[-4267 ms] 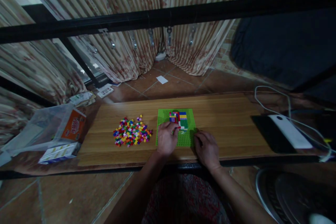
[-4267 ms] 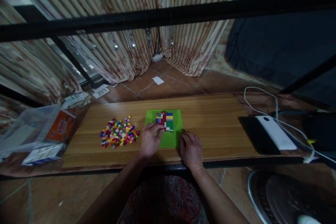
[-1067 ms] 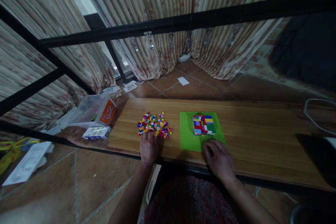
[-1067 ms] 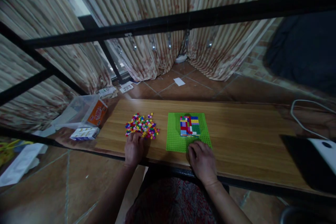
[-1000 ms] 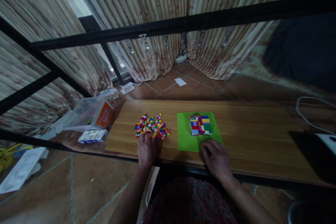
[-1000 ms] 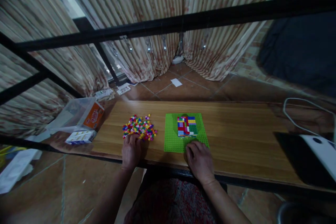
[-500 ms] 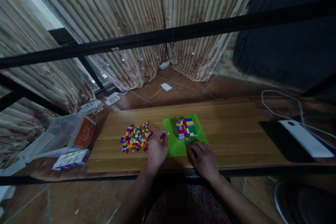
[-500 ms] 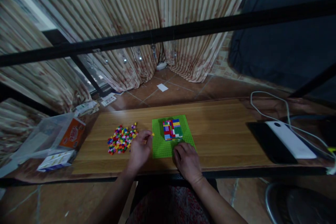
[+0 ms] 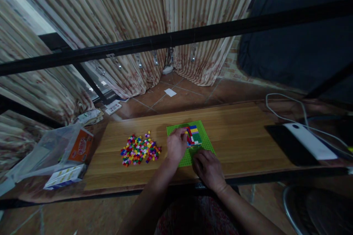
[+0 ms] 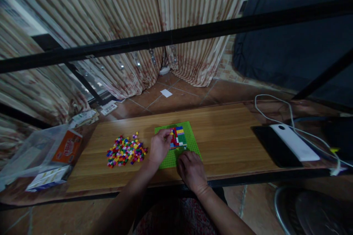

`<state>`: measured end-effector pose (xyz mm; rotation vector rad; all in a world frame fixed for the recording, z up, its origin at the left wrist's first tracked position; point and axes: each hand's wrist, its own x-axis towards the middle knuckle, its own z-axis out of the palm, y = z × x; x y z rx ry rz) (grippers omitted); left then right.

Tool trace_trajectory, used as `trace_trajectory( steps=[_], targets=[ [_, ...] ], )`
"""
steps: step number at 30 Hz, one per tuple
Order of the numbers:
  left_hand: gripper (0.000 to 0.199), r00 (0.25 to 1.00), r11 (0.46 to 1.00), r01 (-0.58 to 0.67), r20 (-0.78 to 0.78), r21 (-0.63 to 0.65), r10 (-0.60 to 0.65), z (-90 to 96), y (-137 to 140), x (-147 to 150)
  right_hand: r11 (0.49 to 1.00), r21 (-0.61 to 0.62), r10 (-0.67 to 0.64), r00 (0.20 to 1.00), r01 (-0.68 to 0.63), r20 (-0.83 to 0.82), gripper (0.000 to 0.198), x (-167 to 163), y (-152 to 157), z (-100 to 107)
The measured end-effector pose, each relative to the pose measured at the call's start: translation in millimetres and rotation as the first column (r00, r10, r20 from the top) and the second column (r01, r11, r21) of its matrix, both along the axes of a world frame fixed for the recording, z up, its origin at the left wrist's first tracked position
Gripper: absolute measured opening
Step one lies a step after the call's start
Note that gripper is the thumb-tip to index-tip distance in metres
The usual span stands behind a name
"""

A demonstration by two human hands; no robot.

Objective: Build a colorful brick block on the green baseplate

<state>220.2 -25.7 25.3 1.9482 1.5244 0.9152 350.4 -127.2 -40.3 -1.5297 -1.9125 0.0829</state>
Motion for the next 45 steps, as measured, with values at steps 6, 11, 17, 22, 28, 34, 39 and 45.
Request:
trace_trajectory(
  steps=[6, 11, 17, 22, 28, 34, 39, 45],
  targets=[
    [0.02, 0.983, 0.998, -0.051, -0.177, -0.03, 0.044, 0.2, -3.1, 12.3, 1.0, -0.013, -0.009, 1.0, 0.01, 0.016, 0.014, -0.2, 0.3, -0.6],
    [0.018, 0.974, 0.995, -0.082, -0.218, -0.058, 0.067, 2.6, -4.6, 14.0, 1.0, -0.022, -0.021, 1.0, 0.021, 0.02, 0.014, -0.6, -0.3, 0.4],
    [0.015, 0.984, 0.993, -0.055, -0.174, -0.107, 0.035, 0.8, 0.3, 9.7, 1.0, -0.015, -0.007, 1.0, 0.008, 0.007, 0.014, 0.3, 0.0, 0.8],
    [0.013, 0.99, 0.992, 0.013, -0.135, -0.123, -0.029, 1.6, 4.5, 5.9, 1.0, -0.01, -0.004, 1.0, 0.004, 0.011, 0.014, 0.4, 0.0, 0.7],
    [0.02, 0.974, 0.997, 0.083, -0.21, -0.008, -0.083, 1.9, 2.0, 3.2, 1.0, -0.012, -0.004, 1.0, 0.004, 0.018, 0.016, 0.4, -0.5, 2.1],
    [0.024, 0.911, 0.982, 0.176, -0.389, 0.068, -0.136, -2.5, 1.0, 0.2, 1.0, -0.013, -0.004, 1.0, 0.004, 0.018, 0.016, 0.3, -0.6, 0.5],
    [0.024, 0.839, 0.968, 0.242, -0.516, 0.072, -0.172, -2.9, 2.1, -0.4, 1.0, -0.013, -0.001, 1.0, 0.001, 0.01, 0.016, 0.0, -1.0, 1.6],
    [0.025, 0.814, 0.974, 0.225, -0.553, 0.017, -0.178, 4.4, 2.4, 3.5, 1.0, -0.015, 0.005, 1.0, -0.005, 0.012, 0.017, 0.8, -1.2, 1.9]
  ],
)
